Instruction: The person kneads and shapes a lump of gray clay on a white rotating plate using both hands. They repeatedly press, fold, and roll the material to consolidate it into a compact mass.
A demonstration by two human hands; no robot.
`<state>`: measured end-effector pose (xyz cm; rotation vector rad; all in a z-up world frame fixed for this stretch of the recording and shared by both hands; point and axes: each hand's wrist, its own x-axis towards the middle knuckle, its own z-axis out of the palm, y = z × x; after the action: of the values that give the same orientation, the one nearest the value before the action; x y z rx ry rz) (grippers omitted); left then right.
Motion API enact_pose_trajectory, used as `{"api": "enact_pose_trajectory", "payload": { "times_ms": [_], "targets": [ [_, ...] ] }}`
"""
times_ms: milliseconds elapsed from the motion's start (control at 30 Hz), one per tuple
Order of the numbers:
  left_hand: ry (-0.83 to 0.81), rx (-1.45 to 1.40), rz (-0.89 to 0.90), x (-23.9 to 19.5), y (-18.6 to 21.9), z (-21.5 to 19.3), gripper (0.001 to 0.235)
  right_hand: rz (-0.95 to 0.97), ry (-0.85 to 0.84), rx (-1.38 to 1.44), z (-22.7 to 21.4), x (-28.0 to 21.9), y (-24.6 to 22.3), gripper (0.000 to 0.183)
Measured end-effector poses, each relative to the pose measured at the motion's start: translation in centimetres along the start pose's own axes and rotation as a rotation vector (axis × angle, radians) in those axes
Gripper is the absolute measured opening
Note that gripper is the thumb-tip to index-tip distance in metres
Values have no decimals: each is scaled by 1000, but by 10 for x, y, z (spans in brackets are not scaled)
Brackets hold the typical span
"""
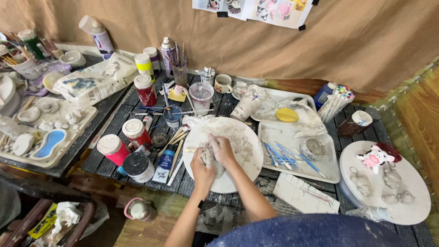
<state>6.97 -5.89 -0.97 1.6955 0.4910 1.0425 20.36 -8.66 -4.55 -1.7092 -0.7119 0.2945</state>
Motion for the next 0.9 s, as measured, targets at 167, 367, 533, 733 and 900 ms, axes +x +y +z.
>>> {"api": "enact_pose_trajectory", "payload": {
  "times_ms": [167, 367, 533, 733, 900],
  "targets": [
    [-28, -50, -60, 2, -16, 0, 39, -80, -6, -3, 2, 3, 9, 57],
    [-102, -33, -162, 4, -24, -2, 44, -56, 23, -43, 0, -2, 13, 58],
    [-149, 213, 50, 1, -17, -23, 51, -41, -167, 212, -19, -11, -10, 50],
    [187, -313, -2, 6, -24, -58, 61, -334, 179, -72, -53, -50, -36, 64],
    [58, -29, 42, -13, -23, -68, 65, -312, -134, 165, -72, -100, -23, 55]
  ]
}}
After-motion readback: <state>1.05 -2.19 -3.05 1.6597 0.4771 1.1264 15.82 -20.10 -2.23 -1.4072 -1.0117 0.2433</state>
